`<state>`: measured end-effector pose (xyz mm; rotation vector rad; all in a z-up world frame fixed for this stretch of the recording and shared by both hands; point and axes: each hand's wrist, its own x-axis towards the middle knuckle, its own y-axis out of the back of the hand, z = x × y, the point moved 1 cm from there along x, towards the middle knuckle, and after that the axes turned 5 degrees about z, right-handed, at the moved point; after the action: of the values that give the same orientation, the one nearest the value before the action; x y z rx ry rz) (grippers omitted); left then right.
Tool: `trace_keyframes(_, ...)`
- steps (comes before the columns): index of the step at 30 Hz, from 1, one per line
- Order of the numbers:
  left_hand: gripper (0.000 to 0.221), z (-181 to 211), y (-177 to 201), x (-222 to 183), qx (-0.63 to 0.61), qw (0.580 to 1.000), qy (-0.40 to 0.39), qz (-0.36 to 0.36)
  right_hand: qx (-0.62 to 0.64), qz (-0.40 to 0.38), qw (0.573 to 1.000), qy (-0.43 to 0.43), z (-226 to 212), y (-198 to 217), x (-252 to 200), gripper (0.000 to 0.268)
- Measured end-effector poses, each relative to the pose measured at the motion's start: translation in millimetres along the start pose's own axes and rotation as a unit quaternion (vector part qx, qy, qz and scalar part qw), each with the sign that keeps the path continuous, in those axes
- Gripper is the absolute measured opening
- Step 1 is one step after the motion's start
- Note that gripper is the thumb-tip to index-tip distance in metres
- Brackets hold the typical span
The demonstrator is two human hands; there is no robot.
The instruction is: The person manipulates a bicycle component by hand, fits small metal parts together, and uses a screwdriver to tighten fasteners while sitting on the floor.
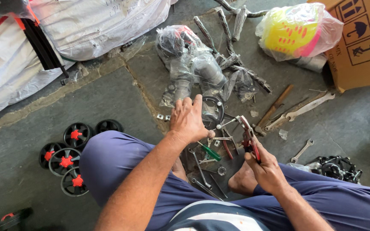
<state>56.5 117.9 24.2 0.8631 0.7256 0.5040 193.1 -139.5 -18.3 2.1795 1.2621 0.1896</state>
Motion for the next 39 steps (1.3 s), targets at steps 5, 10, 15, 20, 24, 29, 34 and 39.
trace_keyframes(5,0.123,-2.6,-3.1,0.5,-0.002,1.000,-0.013,-0.013,-0.034,-0.006,0.999,0.027,-4.4,2.5,0.2,0.060)
trace_keyframes(10,0.121,-9.7,-18.8,3.8,-0.006,0.998,-0.041,0.044,-0.065,-0.043,0.996,-0.034,-11.1,6.5,0.4,0.062)
trace_keyframes(15,0.085,-11.0,-35.1,-4.7,0.186,0.882,-0.216,0.375,-0.067,-0.061,0.994,-0.065,-9.8,2.9,-2.1,0.052)
trace_keyframes(20,0.106,-9.4,-23.5,4.4,0.080,0.970,-0.133,0.189,-0.020,-0.027,0.999,0.005,-9.0,0.9,-5.4,0.054)
trace_keyframes(24,0.111,-8.0,-14.9,-3.9,-0.019,0.975,-0.125,0.185,-0.051,-0.032,0.998,-0.009,-9.5,1.2,-2.4,0.054)
trace_keyframes(29,0.097,-4.4,-17.4,-6.6,0.067,0.935,-0.182,0.297,-0.050,-0.039,0.996,-0.062,-0.7,-3.5,-5.0,0.049)
trace_keyframes(34,0.090,-8.3,-29.5,4.9,0.109,0.958,-0.121,0.235,0.101,-0.064,0.989,-0.087,51.7,-46.1,5.1,0.033)
trace_keyframes(39,0.083,-18.3,-42.5,12.2,0.184,0.944,-0.091,0.257,0.266,-0.055,0.946,-0.175,115.4,-116.8,21.9,0.029)
